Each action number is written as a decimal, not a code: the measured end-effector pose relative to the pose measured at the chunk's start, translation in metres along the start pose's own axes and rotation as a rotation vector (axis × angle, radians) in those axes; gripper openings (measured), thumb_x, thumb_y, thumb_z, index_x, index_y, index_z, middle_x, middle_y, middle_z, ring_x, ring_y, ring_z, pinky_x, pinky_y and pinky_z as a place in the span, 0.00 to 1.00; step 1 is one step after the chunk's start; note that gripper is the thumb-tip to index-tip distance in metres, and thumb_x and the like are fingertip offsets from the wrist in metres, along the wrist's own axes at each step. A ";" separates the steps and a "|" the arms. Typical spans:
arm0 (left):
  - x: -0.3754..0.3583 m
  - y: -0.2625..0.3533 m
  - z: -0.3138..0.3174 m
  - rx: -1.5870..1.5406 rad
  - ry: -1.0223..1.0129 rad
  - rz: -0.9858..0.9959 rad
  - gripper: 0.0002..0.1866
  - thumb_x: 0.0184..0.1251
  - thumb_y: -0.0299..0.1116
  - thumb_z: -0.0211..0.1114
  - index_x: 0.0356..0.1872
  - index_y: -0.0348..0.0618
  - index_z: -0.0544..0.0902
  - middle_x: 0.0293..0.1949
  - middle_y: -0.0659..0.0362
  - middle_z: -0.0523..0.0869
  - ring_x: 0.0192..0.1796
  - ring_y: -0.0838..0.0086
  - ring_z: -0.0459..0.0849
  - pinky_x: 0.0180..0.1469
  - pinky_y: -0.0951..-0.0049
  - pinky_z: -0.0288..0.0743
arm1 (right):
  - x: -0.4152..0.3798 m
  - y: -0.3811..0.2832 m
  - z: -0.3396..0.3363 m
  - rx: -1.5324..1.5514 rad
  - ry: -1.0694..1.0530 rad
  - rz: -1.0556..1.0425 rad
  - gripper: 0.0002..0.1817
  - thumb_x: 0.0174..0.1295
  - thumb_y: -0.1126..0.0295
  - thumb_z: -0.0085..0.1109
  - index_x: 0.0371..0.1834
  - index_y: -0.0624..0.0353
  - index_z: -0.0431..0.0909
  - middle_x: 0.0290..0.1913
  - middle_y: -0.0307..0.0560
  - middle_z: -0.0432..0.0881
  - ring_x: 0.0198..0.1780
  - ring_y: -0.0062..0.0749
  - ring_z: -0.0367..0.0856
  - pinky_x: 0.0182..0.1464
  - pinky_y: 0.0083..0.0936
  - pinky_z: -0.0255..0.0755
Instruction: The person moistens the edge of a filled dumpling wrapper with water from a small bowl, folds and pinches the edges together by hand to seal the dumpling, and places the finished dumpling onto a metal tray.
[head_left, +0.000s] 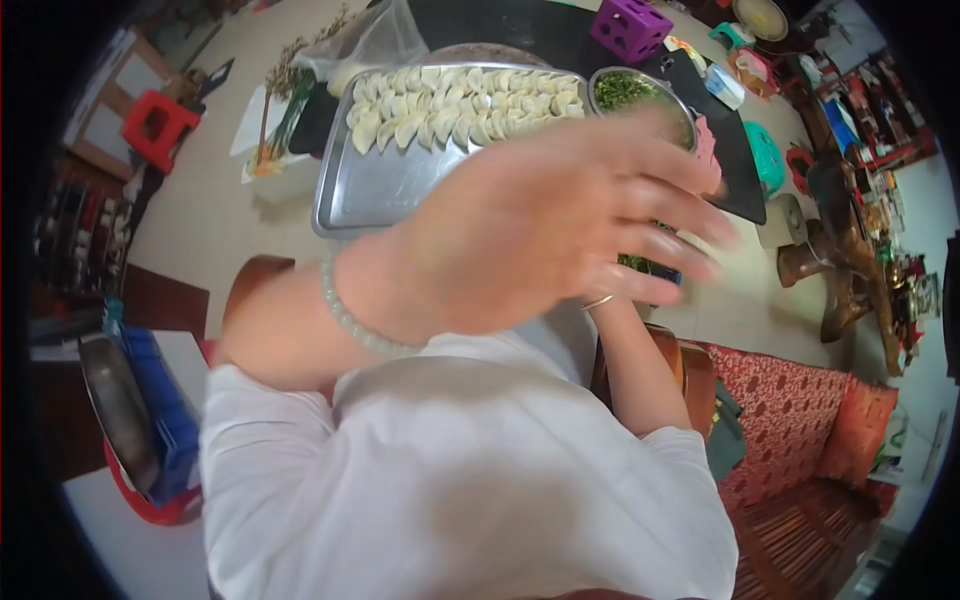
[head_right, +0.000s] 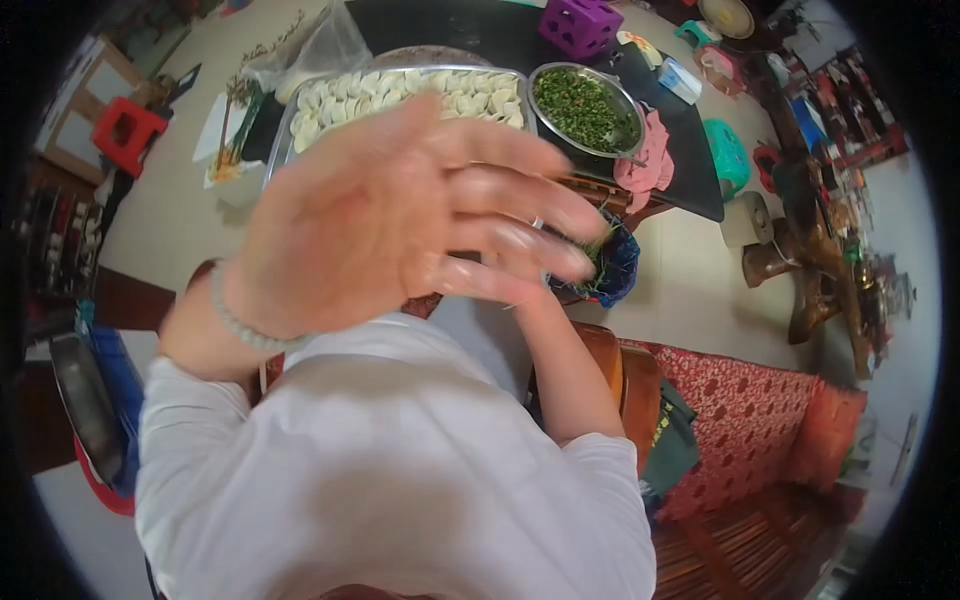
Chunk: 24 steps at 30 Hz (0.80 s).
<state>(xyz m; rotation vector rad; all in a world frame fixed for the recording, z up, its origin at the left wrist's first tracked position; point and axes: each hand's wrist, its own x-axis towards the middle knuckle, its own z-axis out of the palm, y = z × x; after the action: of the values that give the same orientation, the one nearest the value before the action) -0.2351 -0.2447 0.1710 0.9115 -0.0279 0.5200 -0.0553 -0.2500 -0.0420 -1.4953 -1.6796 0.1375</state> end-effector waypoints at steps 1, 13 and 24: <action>-0.006 0.004 -0.001 -0.315 0.128 -0.097 0.30 0.73 0.55 0.46 0.54 0.34 0.76 0.59 0.43 0.76 0.60 0.55 0.77 0.58 0.53 0.74 | 0.000 -0.001 -0.002 -0.035 0.006 -0.040 0.12 0.64 0.74 0.51 0.48 0.58 0.79 0.45 0.50 0.83 0.44 0.42 0.84 0.49 0.32 0.76; -0.031 -0.005 -0.040 -0.447 0.263 0.152 0.31 0.73 0.59 0.41 0.39 0.38 0.78 0.37 0.52 0.78 0.32 0.65 0.74 0.71 0.44 0.56 | -0.003 -0.014 -0.007 0.149 0.014 0.010 0.11 0.60 0.78 0.57 0.45 0.54 0.81 0.37 0.49 0.83 0.37 0.44 0.82 0.39 0.32 0.75; -0.085 0.039 0.031 0.040 -0.189 0.389 0.37 0.66 0.72 0.37 0.12 0.49 0.63 0.13 0.62 0.67 0.17 0.67 0.71 0.45 0.56 0.76 | -0.005 -0.012 0.004 0.234 -0.047 -0.001 0.12 0.63 0.79 0.56 0.48 0.58 0.81 0.42 0.50 0.85 0.42 0.35 0.85 0.45 0.26 0.77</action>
<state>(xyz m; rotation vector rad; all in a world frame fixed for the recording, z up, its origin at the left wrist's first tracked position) -0.3211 -0.2841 0.1988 0.9971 -0.3737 0.7946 -0.0676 -0.2553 -0.0402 -1.3245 -1.6395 0.3591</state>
